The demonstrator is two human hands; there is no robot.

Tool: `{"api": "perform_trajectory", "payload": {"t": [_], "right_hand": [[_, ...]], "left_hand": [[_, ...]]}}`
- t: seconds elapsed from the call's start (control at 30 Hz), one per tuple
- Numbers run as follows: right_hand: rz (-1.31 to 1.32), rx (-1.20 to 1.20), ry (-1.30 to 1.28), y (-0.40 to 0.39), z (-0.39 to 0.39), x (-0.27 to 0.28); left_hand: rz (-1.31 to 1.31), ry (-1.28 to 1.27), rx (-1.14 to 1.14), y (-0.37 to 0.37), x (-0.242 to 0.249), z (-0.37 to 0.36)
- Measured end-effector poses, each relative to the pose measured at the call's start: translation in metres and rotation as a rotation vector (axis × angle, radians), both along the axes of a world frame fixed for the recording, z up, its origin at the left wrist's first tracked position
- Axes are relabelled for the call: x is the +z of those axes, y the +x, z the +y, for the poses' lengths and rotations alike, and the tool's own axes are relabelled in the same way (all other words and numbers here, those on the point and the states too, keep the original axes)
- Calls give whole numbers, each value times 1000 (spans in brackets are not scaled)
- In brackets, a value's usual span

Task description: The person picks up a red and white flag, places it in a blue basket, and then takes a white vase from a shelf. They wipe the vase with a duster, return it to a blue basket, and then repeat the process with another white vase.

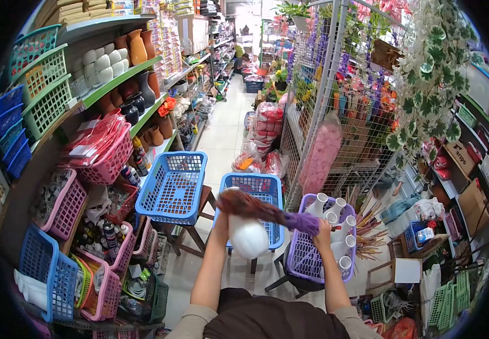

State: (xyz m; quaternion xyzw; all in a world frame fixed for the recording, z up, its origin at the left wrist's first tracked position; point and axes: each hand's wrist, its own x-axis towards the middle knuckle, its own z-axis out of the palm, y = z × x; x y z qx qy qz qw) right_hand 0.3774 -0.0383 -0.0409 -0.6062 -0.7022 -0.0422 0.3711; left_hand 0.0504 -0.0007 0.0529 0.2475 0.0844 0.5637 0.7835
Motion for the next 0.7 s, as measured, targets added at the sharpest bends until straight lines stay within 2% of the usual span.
{"api": "perform_trajectory", "payload": {"t": [0.07,0.1,0.13,0.2,0.27,0.33,0.4,0.43,0.47,0.53,0.6,0.63,0.67,0.7], "right_hand": [[-16,-48,-17,-10,4,2],[-16,-65,-15,-14,6,1],[-15,-81,-11,-16,8,1],[28,-80,-46,-18,5,-3],[78,1,-16,-12,-1,-8],[87,20,-6,0,-13,-20],[95,40,2,11,-22,-27],[105,47,-28,18,-26,-29],[115,53,-56,20,-31,-25],[83,10,-95,18,-31,-18],[68,37,2,13,-26,-17],[53,18,-26,11,-20,-20],[55,17,-25,6,-17,-17],[53,-26,-20,0,-13,-15]], "left_hand": [[257,-1,-20,4,-18,13],[200,-16,3,14,-16,10],[146,-32,-157,11,-27,18],[149,-134,-85,17,-26,15],[47,-106,-30,8,-93,50],[50,24,-19,9,-38,17],[-102,-236,-88,-14,-46,36],[-31,-155,-30,-15,-47,35],[23,-162,156,-3,-12,15],[23,-45,-29,-8,-39,35],[50,-68,-160,-1,-34,28],[-47,-171,-154,9,-50,38],[93,-201,-35,35,2,1],[101,-159,-67,33,-26,14]]}}
